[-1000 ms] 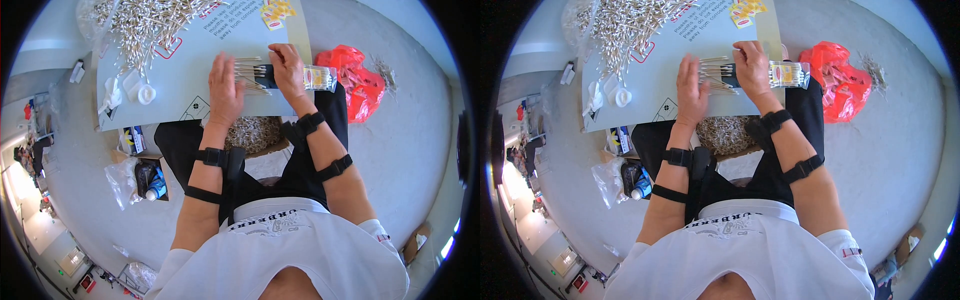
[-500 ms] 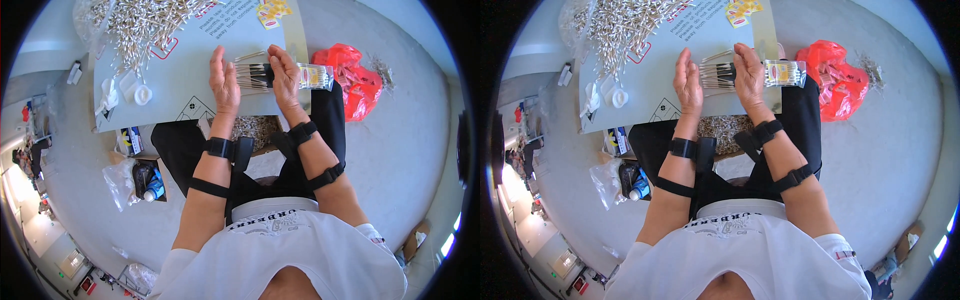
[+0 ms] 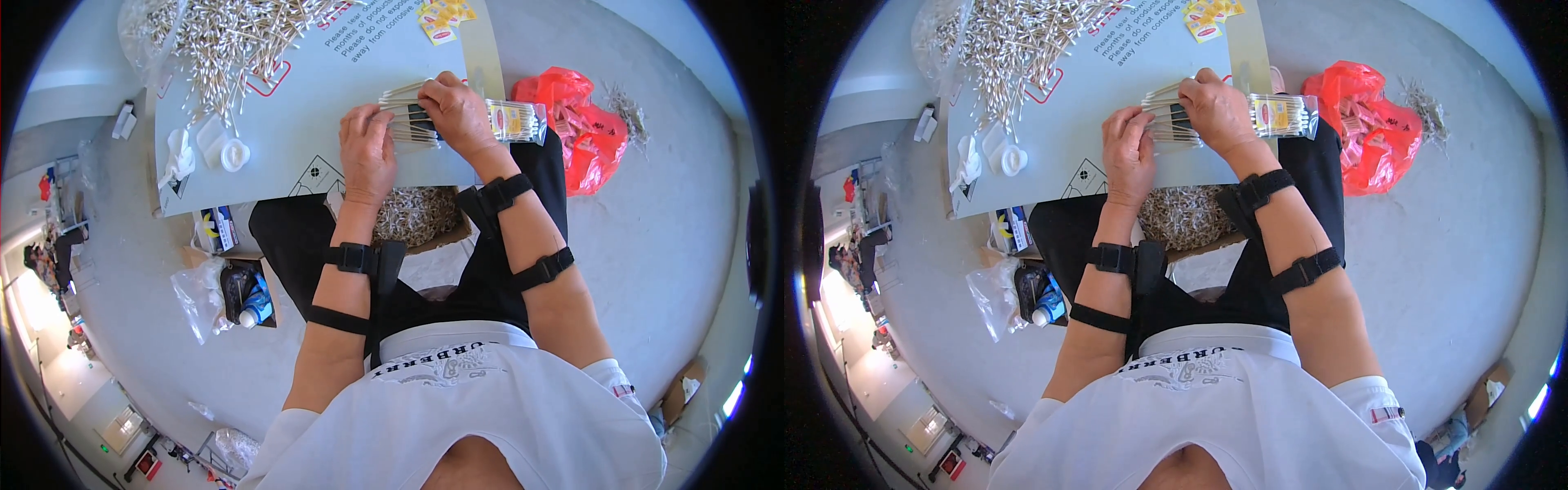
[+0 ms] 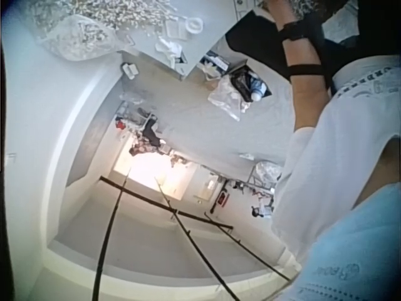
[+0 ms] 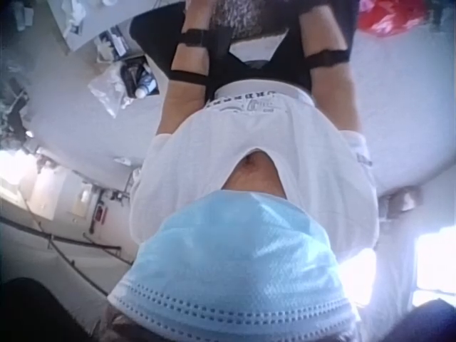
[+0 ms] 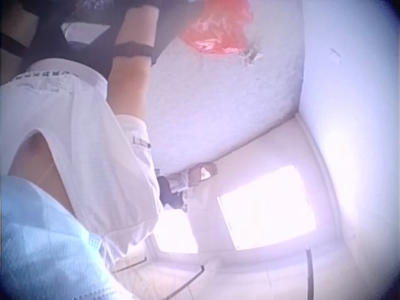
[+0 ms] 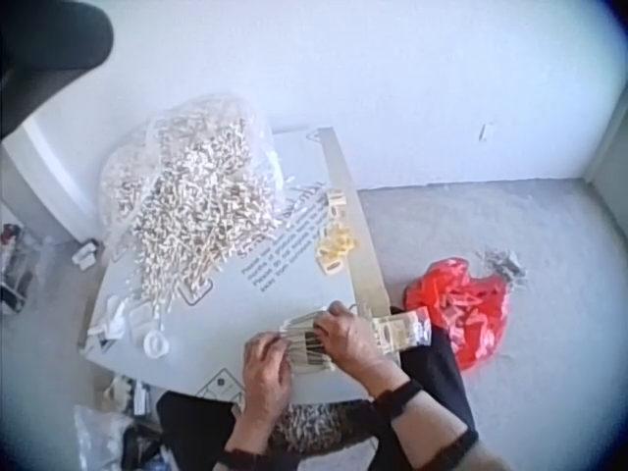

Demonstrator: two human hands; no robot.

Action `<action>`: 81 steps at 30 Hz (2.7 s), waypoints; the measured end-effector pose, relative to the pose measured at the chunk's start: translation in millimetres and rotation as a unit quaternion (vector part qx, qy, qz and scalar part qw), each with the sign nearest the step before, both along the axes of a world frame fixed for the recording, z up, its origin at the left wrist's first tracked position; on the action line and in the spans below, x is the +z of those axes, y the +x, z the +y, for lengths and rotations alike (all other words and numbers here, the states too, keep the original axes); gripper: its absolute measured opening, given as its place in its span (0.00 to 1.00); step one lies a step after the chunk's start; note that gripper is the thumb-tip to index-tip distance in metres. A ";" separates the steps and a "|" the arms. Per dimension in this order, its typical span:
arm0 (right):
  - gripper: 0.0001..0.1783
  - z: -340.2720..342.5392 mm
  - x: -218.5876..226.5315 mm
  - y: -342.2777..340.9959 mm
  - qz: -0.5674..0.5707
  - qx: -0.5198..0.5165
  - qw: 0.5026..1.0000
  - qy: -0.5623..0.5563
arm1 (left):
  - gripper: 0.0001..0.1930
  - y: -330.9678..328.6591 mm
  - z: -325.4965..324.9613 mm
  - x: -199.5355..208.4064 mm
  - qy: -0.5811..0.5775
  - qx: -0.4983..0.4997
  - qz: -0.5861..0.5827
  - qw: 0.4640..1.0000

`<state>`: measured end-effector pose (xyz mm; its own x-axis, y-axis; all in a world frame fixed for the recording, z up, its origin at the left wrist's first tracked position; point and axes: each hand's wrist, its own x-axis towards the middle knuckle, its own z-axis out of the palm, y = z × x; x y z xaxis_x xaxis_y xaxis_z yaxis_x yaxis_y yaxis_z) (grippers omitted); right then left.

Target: Placing cotton swabs into small plastic packets and sealing them.

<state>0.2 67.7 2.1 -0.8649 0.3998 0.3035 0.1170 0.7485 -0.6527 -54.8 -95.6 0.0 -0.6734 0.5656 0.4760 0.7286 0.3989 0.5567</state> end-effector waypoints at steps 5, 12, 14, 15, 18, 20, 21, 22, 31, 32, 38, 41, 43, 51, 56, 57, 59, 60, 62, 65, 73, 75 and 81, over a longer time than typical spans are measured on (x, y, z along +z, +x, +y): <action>0.04 -8.8 10.5 13.1 0.043 -0.008 0.997 -0.056 | 0.12 -14.8 -1.4 5.7 -0.024 -0.007 0.005 1.000; 0.04 -21.0 6.2 27.9 -0.042 0.027 0.999 -0.002 | 0.07 -21.8 3.9 10.7 -0.047 -0.038 0.023 0.998; 0.03 -19.5 5.0 28.0 -0.032 0.038 0.999 -0.002 | 0.08 -22.6 3.5 11.5 -0.065 -0.045 0.025 0.997; 0.03 -18.3 6.1 27.7 -0.035 0.054 0.998 0.010 | 0.08 -23.3 3.9 12.4 -0.082 -0.052 0.028 0.995; 0.03 -15.3 6.3 25.7 -0.030 0.076 0.996 0.025 | 0.08 -27.7 6.5 15.8 -0.122 -0.077 0.059 0.988; 0.03 -14.0 5.7 25.4 -0.024 0.084 0.996 0.029 | 0.06 -31.1 8.9 18.7 -0.154 -0.087 0.072 0.982; 0.03 -13.7 5.7 25.3 -0.029 0.087 0.995 0.027 | 0.04 -32.2 10.0 20.5 -0.186 -0.096 0.086 0.974; 0.03 -13.8 5.8 25.4 -0.035 0.090 0.995 0.024 | 0.04 -32.5 10.9 22.3 -0.186 -0.096 0.085 0.974; 0.04 -16.4 -0.2 28.8 0.084 -0.077 0.983 -0.147 | 0.13 -26.9 18.0 17.0 -0.111 -0.050 0.083 0.989; 0.04 -18.3 0.8 30.4 0.083 -0.076 0.983 -0.147 | 0.15 -27.2 19.3 15.2 -0.127 -0.049 0.073 0.988; 0.07 -30.2 -9.1 32.0 0.155 -0.164 0.939 -0.258 | 0.18 -21.5 18.4 8.6 -0.158 -0.054 0.048 0.985; 0.10 -36.6 -12.8 34.4 0.204 -0.157 0.926 -0.277 | 0.19 -7.9 12.1 10.2 -0.170 -0.052 0.036 0.983; 0.10 -40.9 -7.5 33.6 0.202 -0.145 0.916 -0.313 | 0.20 -0.6 5.8 9.6 -0.182 -0.043 0.026 0.982; 0.08 -21.3 0.1 29.9 0.089 -0.075 0.982 -0.147 | 0.38 17.0 2.1 6.9 -0.277 -0.056 -0.002 0.959; 0.05 -19.0 -0.4 24.1 0.052 -0.057 0.993 -0.086 | 0.40 15.5 1.6 6.9 -0.273 -0.067 0.006 0.960; 0.04 -18.1 -1.1 21.7 0.025 -0.054 0.997 -0.058 | 0.41 15.6 1.8 6.3 -0.263 -0.068 0.012 0.962; 0.03 -16.4 -2.3 18.4 -0.002 -0.051 0.998 -0.032 | 0.41 15.4 1.3 5.3 -0.263 -0.067 0.011 0.962; 0.02 -14.6 -2.8 18.0 -0.009 -0.037 0.999 -0.011 | 0.41 15.6 1.6 5.3 -0.262 -0.067 0.009 0.963; 0.02 -10.9 -3.6 17.6 -0.018 -0.022 1.000 0.010 | 0.41 15.4 1.5 5.4 -0.268 -0.068 0.004 0.961; 0.03 -3.5 -5.2 17.6 -0.033 0.030 0.995 0.088 | 0.40 14.8 2.6 5.7 -0.273 -0.068 0.003 0.960; 0.06 -5.7 4.9 8.7 -0.123 -0.029 0.991 0.036 | 0.40 15.3 2.6 1.8 -0.259 -0.060 0.015 0.964; 0.07 -6.2 7.5 5.2 -0.136 -0.038 0.989 0.041 | 0.39 15.2 2.8 1.7 -0.257 -0.060 0.021 0.964; 0.08 2.8 14.9 -2.6 -0.189 -0.077 0.979 -0.021 | 0.34 13.8 2.3 1.9 -0.283 -0.075 0.010 0.956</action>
